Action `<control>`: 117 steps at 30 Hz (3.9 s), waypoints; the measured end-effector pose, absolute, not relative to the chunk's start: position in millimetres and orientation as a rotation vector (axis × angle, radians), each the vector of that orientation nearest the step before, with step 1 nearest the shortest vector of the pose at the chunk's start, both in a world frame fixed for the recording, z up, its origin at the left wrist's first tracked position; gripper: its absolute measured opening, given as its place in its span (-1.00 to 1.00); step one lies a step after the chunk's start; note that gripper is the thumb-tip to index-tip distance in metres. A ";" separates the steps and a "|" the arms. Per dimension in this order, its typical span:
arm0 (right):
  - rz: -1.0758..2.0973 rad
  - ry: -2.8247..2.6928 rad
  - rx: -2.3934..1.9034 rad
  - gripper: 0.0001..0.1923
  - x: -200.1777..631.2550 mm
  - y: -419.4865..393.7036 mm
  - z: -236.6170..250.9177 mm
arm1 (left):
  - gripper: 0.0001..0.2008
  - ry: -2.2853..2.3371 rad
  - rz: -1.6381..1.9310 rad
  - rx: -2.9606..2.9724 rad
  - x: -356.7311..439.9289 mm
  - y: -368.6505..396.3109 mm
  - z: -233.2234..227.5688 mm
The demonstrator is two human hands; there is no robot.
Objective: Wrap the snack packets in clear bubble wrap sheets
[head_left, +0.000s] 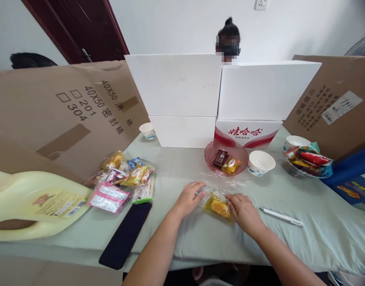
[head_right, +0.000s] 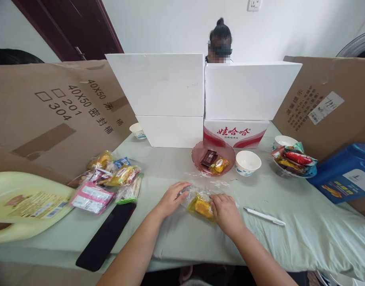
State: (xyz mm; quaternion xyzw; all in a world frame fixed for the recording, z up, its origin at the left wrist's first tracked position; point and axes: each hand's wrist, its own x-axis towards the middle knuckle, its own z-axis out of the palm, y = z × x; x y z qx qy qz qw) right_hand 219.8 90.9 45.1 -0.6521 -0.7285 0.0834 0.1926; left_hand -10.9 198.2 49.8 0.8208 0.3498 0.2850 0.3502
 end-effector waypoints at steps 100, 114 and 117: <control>0.829 -2.059 -1.394 -0.84 256.0 33.8 60.6 | -0.90 1.385 0.261 2.313 -58.7 141.2 79.5; 0.580 -1.508 -1.839 -0.69 233.6 92.7 17.4 | -0.91 1.772 0.105 2.227 -43.1 179.8 67.3; 0.432 -1.529 -1.956 -0.60 228.9 95.7 10.0 | -0.90 1.827 0.090 2.248 -39.1 186.6 58.7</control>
